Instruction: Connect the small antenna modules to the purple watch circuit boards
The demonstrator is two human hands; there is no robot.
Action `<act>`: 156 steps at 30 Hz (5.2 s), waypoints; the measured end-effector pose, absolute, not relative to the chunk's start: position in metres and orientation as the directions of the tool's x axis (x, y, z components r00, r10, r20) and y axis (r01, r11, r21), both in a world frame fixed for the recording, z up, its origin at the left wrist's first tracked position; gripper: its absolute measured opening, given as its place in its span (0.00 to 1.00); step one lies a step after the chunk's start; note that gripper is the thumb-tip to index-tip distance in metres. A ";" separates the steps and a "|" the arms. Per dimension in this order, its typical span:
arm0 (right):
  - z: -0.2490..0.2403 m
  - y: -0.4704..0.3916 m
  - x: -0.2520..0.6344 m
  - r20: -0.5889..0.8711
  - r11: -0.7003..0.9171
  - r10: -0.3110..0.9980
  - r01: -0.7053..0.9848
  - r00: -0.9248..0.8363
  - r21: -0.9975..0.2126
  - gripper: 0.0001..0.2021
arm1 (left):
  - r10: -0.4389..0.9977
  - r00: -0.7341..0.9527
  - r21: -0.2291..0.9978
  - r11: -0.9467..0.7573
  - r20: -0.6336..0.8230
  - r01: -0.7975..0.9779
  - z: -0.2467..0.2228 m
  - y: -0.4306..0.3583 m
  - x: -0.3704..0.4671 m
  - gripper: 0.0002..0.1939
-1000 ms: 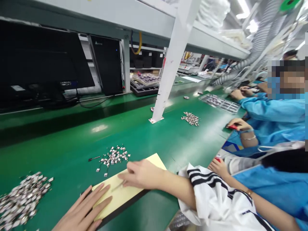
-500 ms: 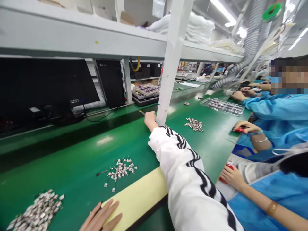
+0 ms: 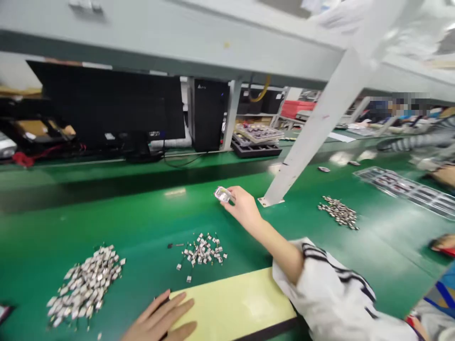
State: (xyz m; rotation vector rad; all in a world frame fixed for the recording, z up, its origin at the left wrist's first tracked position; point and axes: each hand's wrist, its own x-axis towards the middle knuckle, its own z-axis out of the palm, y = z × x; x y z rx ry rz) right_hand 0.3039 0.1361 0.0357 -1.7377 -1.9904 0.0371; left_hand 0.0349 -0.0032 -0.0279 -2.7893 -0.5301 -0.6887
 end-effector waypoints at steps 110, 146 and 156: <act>0.010 0.039 0.214 0.337 0.824 0.483 0.290 -0.808 -0.487 0.11 | 0.583 0.737 0.396 -0.801 0.342 0.450 0.007 0.001 0.014 0.09; -0.004 0.033 0.227 0.271 0.608 0.716 0.384 -0.644 -0.695 0.21 | 0.653 0.694 0.125 -0.749 0.304 0.650 0.007 0.007 0.032 0.10; -0.004 0.033 0.227 0.248 0.605 0.726 0.423 -0.642 -0.675 0.20 | 0.651 0.704 0.095 -0.749 0.282 0.655 0.010 0.005 0.033 0.11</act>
